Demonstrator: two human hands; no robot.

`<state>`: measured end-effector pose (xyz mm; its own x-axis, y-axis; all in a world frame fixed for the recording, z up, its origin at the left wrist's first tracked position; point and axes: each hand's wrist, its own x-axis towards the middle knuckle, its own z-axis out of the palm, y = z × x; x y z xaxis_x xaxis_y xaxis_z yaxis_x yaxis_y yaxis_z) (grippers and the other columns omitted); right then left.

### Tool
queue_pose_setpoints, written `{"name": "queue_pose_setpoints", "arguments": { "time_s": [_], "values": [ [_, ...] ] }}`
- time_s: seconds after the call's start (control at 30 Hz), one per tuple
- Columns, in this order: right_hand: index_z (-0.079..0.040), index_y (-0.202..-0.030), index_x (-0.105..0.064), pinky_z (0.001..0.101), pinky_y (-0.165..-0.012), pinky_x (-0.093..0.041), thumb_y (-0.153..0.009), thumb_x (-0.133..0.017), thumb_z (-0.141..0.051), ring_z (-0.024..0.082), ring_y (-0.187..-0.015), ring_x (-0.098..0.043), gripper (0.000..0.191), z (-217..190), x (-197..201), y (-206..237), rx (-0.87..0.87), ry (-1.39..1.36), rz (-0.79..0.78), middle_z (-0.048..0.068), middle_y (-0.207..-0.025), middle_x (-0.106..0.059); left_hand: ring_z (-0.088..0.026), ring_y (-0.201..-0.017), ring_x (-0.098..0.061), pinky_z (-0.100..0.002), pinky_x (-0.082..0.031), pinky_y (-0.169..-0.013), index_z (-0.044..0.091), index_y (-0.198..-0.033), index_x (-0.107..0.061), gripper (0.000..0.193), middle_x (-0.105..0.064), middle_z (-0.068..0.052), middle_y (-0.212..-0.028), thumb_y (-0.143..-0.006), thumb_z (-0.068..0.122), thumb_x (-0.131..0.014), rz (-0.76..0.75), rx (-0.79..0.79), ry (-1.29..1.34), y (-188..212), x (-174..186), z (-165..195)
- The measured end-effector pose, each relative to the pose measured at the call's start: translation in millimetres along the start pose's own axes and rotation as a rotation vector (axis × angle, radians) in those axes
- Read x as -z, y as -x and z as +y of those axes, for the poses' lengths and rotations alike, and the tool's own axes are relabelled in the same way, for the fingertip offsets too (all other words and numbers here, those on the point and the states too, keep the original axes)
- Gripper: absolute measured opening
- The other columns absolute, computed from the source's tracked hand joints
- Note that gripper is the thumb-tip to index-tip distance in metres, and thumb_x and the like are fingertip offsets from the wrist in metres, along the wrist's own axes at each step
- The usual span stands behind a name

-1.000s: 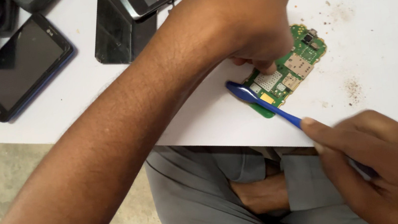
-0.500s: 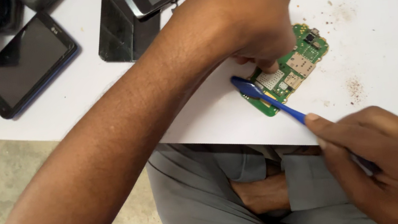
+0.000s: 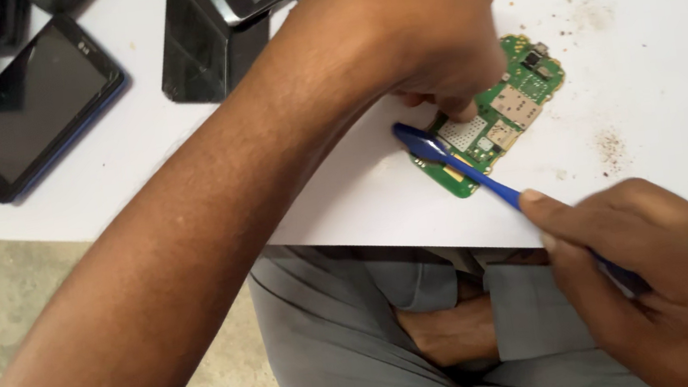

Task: The person cleans the exposed motherboard of a disassembled mobile phone using a toothbrush, brushing its surface and edges. They then use a screwdriver on the phone's midframe, hold the board up, and press the board back into the phone housing at the end.

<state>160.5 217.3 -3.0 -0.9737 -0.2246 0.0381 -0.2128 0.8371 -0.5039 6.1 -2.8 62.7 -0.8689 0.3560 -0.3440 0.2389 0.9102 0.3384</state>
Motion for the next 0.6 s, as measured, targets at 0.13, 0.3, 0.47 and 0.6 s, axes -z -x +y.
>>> {"name": "queue_pose_setpoints", "arguments": {
  "time_s": [0.13, 0.3, 0.47, 0.6],
  "values": [
    [-0.016, -0.119, -0.078, 0.0231, -0.051, -0.047, -0.087, -0.075, -0.007, 0.007, -0.058, -0.063, 0.033, 3.6, 3.3, 0.5, 0.044, -0.066, -0.075, 0.001, -0.076, -0.073, -0.017, -0.054, -0.071, -0.033, -0.053, -0.045, 0.003, -0.071, -0.072, 0.015, -0.069, -0.014, -0.064, -0.07, 0.011, -0.085, 0.019, -0.012, 0.013, -0.6, 1.7, -0.1],
    [-0.007, -0.117, -0.077, 0.0276, -0.053, -0.046, -0.087, -0.07, -0.001, 0.014, -0.056, -0.06, 0.032, 18.1, 11.0, 0.8, -0.079, 0.02, 0.02, 0.011, -0.083, -0.066, -0.019, -0.052, -0.071, -0.035, -0.054, -0.045, 0.006, -0.07, -0.073, 0.01, -0.068, -0.013, -0.062, -0.073, 0.011, -0.082, 0.05, -0.027, -0.011, -1.1, -1.7, -2.2],
    [-0.007, -0.116, -0.078, 0.028, -0.055, -0.047, -0.087, -0.073, 0.0, 0.013, -0.059, -0.061, 0.031, 24.9, 7.9, 10.4, -0.09, 0.024, 0.018, 0.011, -0.08, -0.07, -0.02, -0.054, -0.071, -0.035, -0.053, -0.047, 0.006, -0.071, -0.073, 0.02, -0.069, -0.012, -0.064, -0.073, 0.02, -0.087, 0.031, -0.031, -0.067, -1.1, -1.8, -1.8],
    [-0.005, -0.115, -0.077, 0.0295, -0.056, -0.047, -0.088, -0.072, 0.002, 0.015, -0.059, -0.06, 0.028, 29.4, 8.6, 14.3, -0.089, 0.012, 0.043, 0.012, -0.079, -0.069, -0.018, -0.056, -0.072, -0.034, -0.055, -0.048, 0.005, -0.073, -0.073, 0.019, -0.07, -0.013, -0.066, -0.072, 0.019, -0.087, 0.023, -0.021, -0.015, -0.8, -0.3, -1.8]
  ]
}}
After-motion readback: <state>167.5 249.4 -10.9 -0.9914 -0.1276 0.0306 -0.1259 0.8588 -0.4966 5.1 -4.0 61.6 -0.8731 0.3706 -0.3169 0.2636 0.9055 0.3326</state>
